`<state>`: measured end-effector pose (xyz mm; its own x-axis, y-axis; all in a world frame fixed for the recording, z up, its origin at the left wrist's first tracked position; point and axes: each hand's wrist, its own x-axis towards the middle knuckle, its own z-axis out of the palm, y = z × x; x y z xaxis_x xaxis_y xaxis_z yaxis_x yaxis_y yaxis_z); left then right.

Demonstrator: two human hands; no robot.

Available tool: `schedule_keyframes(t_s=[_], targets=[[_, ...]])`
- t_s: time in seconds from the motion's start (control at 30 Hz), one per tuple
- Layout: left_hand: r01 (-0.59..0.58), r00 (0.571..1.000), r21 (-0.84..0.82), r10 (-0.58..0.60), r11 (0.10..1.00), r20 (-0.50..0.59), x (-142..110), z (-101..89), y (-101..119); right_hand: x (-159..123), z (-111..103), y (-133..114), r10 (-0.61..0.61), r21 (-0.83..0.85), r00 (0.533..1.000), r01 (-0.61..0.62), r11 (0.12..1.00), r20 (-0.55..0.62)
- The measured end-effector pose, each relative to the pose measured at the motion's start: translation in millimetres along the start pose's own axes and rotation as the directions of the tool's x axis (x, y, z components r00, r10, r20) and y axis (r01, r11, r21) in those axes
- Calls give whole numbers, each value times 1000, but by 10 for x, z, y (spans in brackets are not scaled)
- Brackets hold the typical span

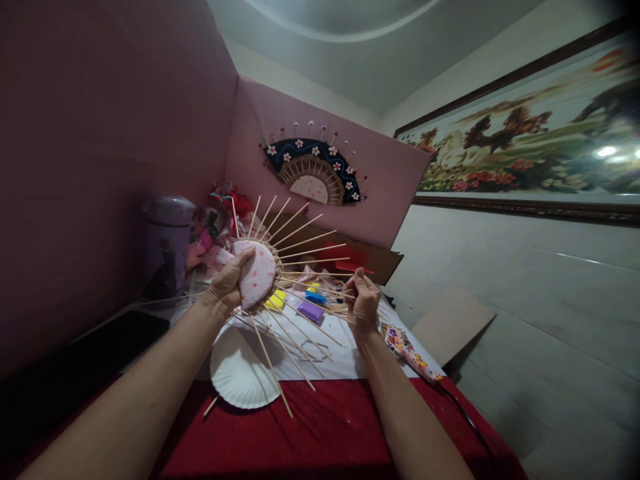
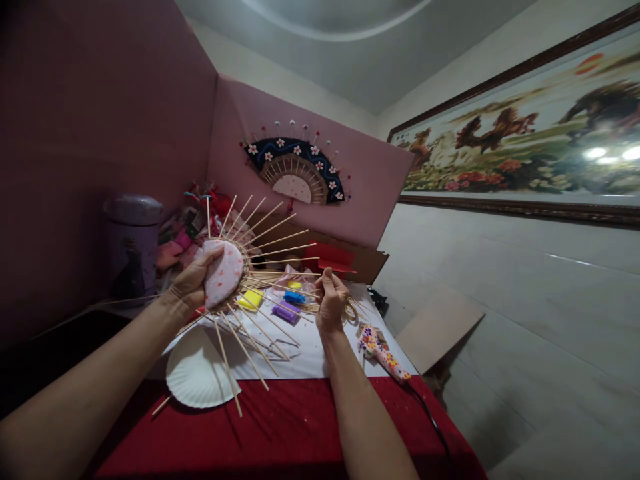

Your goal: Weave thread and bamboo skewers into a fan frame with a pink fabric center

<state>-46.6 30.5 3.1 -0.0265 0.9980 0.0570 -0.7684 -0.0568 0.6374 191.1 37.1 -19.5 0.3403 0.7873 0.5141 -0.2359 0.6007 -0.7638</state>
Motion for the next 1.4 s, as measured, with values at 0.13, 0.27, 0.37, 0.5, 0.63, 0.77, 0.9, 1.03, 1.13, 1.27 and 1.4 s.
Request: schedule_keyframes(t_s=[0.13,0.27,0.37,0.5,0.63,0.77,0.9,1.03,1.13,1.27,1.4], targets=[[-3,1000,14,3,1000,18,32,-27,-5,-16,17,-38,-30,10,999,30,999,-26],[-9,1000,32,9,999,15,10,-15,-1,-20,25,-53,-42,34,997,45,998,-63],[-15,1000,62,14,998,5,-21,6,1,-19,25,-54,-46,28,995,48,998,-85],[-11,1000,89,11,996,-2,-33,11,-7,-21,22,-59,-68,2,993,68,998,-100],[-9,1000,112,8,994,10,-2,-17,-21,-24,15,-64,-83,-7,993,82,997,-85],[-32,999,120,34,992,-12,7,-18,-16,-23,9,-52,-61,36,995,64,997,-84],[-65,997,110,69,992,-25,-29,21,3,-28,17,-29,-35,75,997,41,996,-74],[-73,996,87,77,994,-48,-49,38,10,-38,24,-17,-31,93,998,37,995,-62],[-74,994,86,80,994,-68,-35,28,7,-39,23,-14,-44,90,998,48,995,-46],[-84,993,84,90,993,-79,-13,21,4,-34,18,-10,-50,61,997,53,997,-52],[-67,991,81,76,995,-114,-10,34,5,-34,19,-10,-47,93,998,51,994,-41]])
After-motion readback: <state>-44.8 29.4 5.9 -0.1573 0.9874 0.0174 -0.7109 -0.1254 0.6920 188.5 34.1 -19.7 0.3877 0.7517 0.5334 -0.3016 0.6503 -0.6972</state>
